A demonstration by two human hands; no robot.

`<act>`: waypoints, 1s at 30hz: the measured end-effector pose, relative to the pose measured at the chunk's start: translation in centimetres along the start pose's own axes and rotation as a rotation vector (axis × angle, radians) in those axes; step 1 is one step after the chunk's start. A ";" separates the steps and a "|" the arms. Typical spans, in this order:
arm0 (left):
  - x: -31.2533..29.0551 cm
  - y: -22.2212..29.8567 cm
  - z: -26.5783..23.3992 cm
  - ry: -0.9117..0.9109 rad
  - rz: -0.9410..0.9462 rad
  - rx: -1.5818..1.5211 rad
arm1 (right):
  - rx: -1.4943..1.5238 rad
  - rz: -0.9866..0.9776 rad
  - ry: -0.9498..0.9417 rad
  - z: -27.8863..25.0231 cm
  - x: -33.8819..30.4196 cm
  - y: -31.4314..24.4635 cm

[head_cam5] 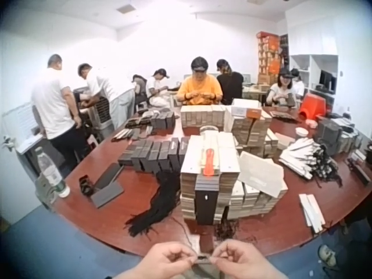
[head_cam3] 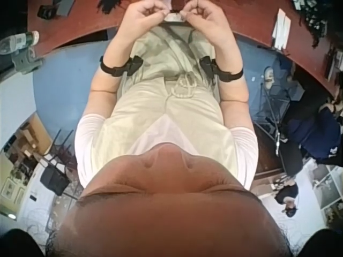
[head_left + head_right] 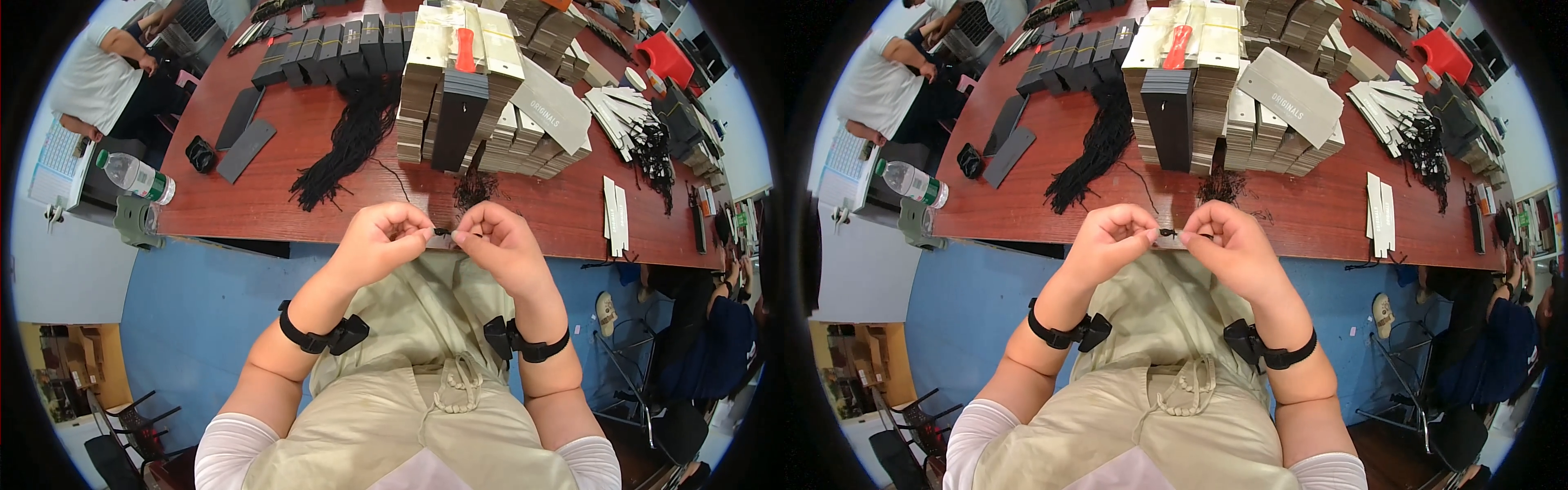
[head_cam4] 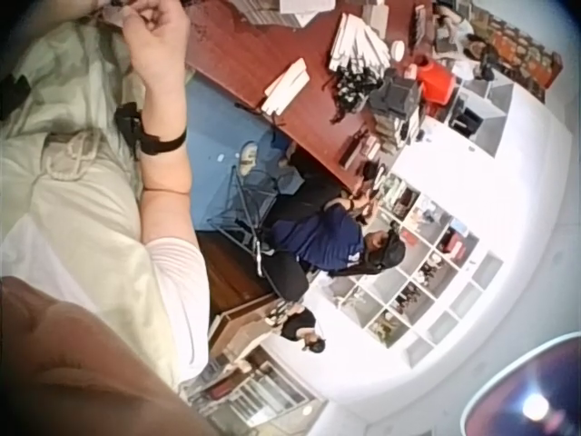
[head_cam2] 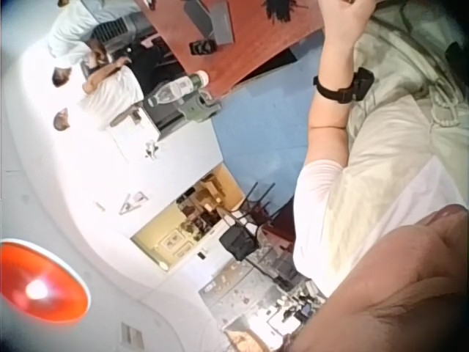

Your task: Assembling black clothing tags by threading elastic strings through them and attaching small plastic fasteners.

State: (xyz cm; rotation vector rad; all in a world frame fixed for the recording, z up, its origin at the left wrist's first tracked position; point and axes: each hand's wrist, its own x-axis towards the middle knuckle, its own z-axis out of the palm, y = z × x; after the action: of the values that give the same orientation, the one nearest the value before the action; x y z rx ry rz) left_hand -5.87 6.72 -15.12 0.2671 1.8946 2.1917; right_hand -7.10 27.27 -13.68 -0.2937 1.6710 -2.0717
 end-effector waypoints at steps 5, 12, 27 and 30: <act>0.0 -0.6 0.0 -0.020 0.003 -0.036 | -0.295 -0.040 0.115 0.8 -0.3 -0.4; -0.2 -0.3 -0.2 -0.080 -0.047 -0.001 | -0.427 -0.101 0.196 1.0 -0.5 -0.5; -0.1 -0.3 0.5 -0.071 0.183 0.186 | -0.397 -0.117 0.184 0.4 -0.6 -1.4; 0.0 -0.3 0.1 -0.049 0.171 0.181 | -0.375 -0.193 0.169 0.1 -0.3 -1.3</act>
State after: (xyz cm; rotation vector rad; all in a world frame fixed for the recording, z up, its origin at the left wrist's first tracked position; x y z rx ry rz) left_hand -5.84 6.82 -15.44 0.5288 2.1160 2.0946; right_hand -7.04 27.54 -12.33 -0.4237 2.2142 -1.9474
